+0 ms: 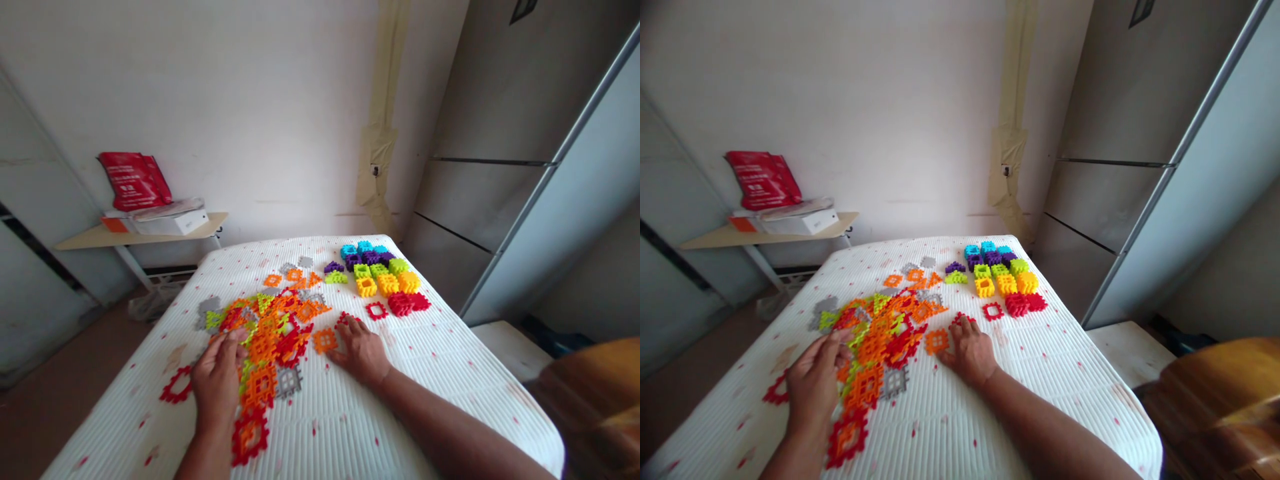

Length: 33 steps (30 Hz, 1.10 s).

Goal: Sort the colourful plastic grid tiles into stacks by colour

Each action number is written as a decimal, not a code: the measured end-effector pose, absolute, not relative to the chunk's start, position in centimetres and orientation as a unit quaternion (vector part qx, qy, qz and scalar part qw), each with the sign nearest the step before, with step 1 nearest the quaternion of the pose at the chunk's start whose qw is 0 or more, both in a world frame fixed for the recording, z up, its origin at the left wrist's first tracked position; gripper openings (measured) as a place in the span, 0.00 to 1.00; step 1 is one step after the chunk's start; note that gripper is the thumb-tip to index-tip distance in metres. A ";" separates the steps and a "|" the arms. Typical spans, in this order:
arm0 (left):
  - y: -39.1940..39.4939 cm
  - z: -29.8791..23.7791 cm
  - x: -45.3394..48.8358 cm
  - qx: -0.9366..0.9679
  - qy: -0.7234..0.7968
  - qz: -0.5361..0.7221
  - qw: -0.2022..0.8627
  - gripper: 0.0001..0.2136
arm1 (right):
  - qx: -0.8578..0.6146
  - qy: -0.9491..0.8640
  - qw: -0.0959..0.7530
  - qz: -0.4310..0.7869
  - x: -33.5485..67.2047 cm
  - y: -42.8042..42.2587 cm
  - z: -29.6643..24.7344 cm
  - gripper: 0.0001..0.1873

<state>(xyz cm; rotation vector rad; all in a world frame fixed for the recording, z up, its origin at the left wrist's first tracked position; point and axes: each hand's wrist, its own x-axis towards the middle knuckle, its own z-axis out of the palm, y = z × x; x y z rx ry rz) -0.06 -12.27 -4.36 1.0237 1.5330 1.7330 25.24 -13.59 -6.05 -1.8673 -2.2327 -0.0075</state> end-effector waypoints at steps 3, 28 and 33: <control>-12.3 -4.2 0.0 0.385 0.582 0.649 0.303 0.16 | -0.643 -0.758 0.109 0.002 25.1 -13.5 -6.1 0.29; -13.2 -5.2 3.9 0.832 0.509 0.220 0.022 0.19 | -0.490 -0.855 0.170 0.019 25.0 -13.3 -7.1 0.13; -12.8 -5.9 3.5 0.797 0.571 0.198 -0.022 0.16 | -0.465 -0.868 0.176 -0.017 23.7 -11.9 -8.0 0.12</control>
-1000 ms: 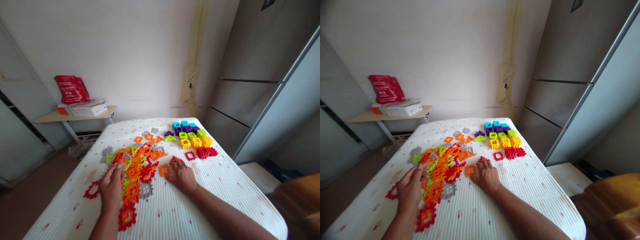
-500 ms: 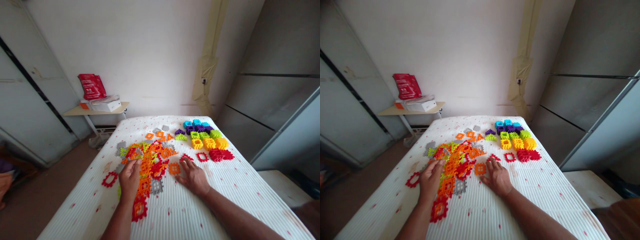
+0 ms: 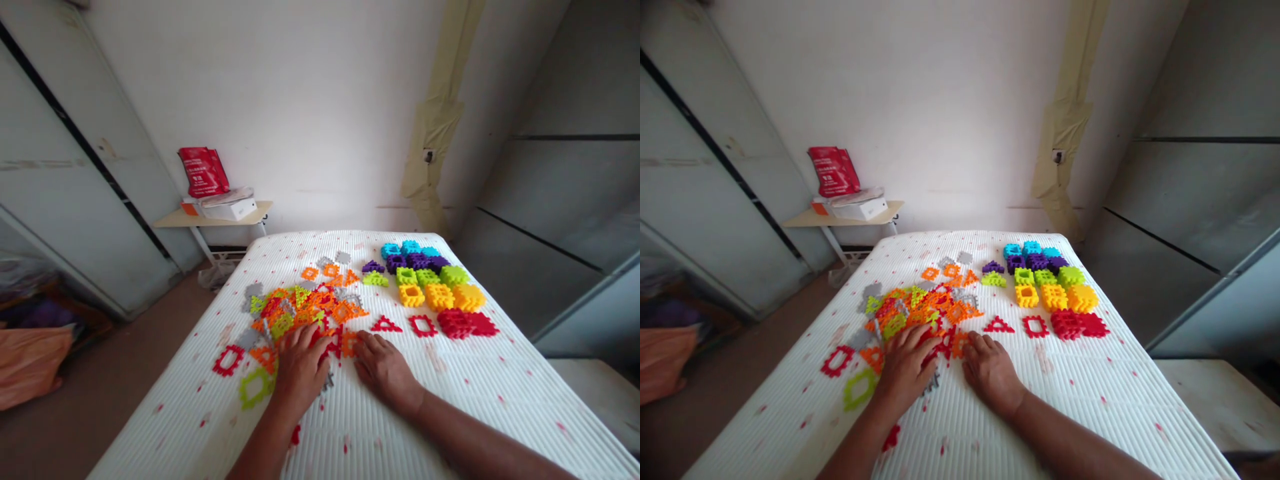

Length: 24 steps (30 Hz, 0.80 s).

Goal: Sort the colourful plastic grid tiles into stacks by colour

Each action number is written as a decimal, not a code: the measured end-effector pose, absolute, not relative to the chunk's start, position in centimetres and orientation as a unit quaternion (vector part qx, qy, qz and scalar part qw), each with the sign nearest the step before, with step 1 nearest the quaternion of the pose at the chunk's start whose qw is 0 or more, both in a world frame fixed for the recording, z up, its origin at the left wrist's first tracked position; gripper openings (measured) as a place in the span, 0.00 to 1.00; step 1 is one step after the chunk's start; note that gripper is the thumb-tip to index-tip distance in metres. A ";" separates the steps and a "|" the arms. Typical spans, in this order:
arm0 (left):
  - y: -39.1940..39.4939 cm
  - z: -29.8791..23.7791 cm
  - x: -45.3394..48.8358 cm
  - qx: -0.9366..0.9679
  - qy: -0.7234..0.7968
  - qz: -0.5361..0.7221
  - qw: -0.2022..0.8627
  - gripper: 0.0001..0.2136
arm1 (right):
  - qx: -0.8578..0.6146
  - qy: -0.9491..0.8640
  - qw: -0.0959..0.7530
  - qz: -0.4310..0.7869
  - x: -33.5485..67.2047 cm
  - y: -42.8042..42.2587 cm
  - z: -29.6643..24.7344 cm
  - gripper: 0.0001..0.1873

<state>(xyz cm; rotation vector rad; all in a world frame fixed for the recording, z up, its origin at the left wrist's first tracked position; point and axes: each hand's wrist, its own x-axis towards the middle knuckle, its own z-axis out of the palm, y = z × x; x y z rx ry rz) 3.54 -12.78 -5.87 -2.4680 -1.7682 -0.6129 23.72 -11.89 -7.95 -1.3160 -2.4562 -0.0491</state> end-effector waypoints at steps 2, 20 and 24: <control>-12.6 -6.1 3.2 -0.790 -0.576 -0.207 0.027 0.17 | -0.459 -0.870 0.179 -0.034 23.0 -11.1 -8.0 0.11; -13.2 -4.9 2.9 -0.759 -0.577 -0.301 -0.008 0.10 | -0.519 -0.844 0.125 -0.050 21.2 -9.3 -6.5 0.12; -13.2 -3.7 1.5 -0.770 -0.563 -0.298 -0.017 0.08 | -0.548 -0.829 0.110 -0.019 21.0 -9.1 -6.3 0.11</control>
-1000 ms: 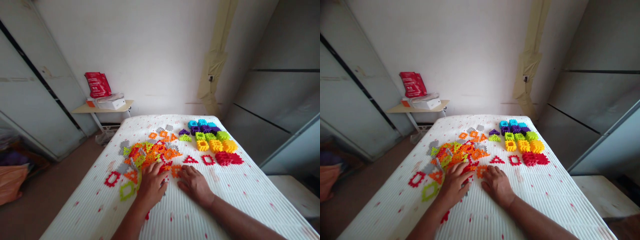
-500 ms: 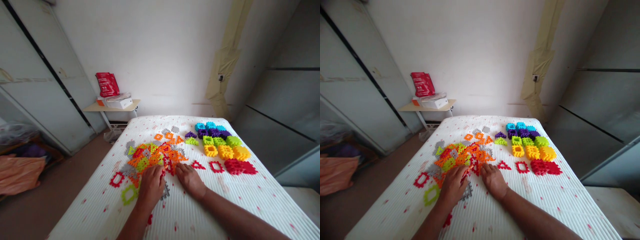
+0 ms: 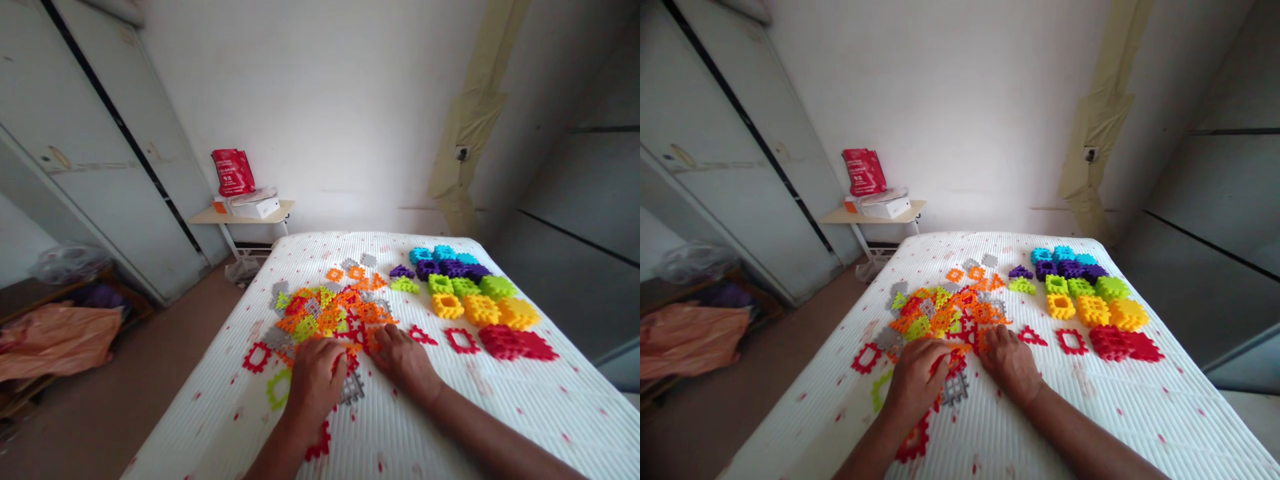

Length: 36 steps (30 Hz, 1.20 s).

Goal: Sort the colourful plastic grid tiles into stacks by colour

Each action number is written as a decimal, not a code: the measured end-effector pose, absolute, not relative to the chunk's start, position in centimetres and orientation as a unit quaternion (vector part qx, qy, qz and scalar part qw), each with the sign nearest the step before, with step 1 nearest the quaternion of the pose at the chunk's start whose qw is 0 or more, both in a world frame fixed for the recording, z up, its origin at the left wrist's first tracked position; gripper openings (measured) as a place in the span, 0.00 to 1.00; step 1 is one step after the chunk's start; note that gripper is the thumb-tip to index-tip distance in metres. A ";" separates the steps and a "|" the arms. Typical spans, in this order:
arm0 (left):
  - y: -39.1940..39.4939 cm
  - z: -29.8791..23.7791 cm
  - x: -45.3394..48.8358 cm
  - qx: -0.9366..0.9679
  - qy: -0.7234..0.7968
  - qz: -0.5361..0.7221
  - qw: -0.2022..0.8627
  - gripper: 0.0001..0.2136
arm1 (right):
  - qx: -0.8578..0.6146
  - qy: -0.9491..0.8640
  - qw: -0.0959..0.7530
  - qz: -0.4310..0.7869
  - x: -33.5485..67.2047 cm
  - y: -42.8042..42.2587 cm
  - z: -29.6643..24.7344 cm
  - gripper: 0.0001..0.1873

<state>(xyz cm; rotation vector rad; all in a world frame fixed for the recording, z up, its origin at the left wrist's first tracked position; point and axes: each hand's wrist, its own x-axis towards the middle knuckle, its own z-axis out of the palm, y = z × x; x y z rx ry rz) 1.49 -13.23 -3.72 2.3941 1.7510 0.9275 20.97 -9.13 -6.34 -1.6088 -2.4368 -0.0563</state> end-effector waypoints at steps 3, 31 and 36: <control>-11.1 -2.4 -0.7 0.761 0.570 0.308 -0.008 0.09 | -0.552 -0.825 0.118 -0.010 20.9 -8.9 -6.2 0.11; 4.8 -3.5 -2.1 0.686 0.714 0.107 0.090 0.14 | -0.651 -0.749 0.119 -0.043 17.3 3.3 -4.3 0.13; 4.8 -3.5 -2.5 0.682 0.713 0.125 0.107 0.13 | -0.656 -0.747 0.105 -0.030 16.4 6.0 -3.3 0.14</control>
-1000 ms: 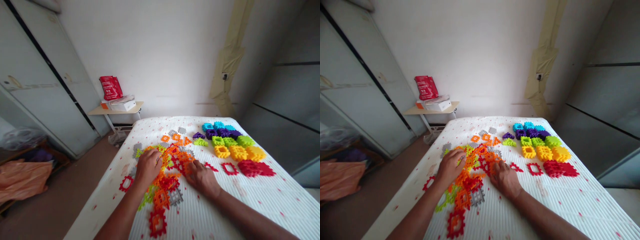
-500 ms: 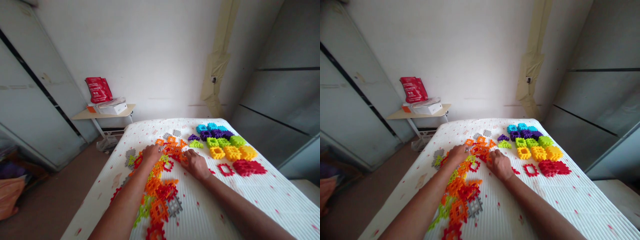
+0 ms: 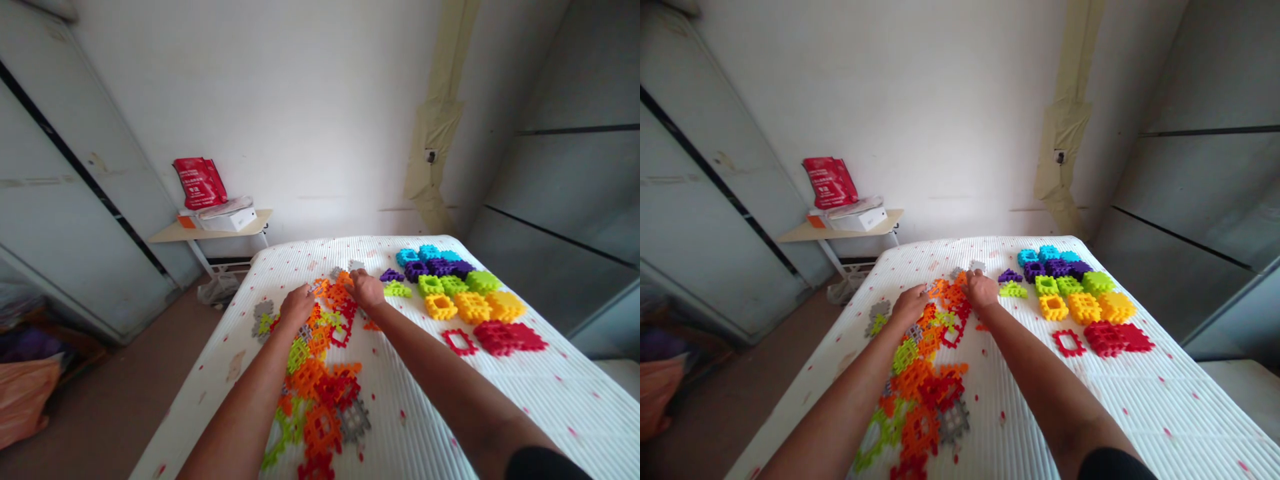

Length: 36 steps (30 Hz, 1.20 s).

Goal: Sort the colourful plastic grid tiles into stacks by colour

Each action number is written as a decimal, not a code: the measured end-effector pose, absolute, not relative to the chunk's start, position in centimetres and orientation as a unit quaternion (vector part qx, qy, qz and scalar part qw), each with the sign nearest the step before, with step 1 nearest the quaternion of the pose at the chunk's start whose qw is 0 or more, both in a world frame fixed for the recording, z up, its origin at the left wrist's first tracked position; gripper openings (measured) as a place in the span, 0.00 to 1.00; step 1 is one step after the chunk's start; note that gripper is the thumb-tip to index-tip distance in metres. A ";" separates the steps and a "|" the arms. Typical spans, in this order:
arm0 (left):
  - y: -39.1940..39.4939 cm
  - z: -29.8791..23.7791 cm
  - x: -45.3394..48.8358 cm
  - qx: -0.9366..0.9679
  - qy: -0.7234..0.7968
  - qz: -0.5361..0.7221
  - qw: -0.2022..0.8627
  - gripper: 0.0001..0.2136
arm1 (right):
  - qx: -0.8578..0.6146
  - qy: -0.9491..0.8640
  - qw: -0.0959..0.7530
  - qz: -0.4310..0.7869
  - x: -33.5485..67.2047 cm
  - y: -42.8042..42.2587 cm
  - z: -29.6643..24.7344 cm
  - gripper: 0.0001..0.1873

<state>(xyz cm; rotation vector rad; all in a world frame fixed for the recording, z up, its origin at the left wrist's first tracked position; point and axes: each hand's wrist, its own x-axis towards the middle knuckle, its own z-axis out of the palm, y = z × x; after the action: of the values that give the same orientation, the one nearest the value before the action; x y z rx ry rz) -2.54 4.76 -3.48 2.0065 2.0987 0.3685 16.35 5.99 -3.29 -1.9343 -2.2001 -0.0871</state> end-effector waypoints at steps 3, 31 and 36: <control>4.7 -3.5 -2.8 0.687 0.703 0.139 0.120 0.14 | -0.657 -0.743 0.125 -0.034 16.5 5.7 -2.9 0.14; 5.8 -3.8 -0.9 0.696 0.701 0.085 0.133 0.17 | -0.527 -0.785 0.167 0.280 18.4 0.0 -3.1 0.07; 6.4 -4.2 -1.7 0.701 0.690 0.110 0.142 0.17 | -0.455 -0.819 0.178 0.301 18.8 0.4 -2.7 0.09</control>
<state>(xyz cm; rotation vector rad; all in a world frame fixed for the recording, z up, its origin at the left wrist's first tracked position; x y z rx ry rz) -1.67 6.38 -4.20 2.0235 1.9901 0.3186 18.78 0.44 -2.70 -1.2885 -2.3171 0.8505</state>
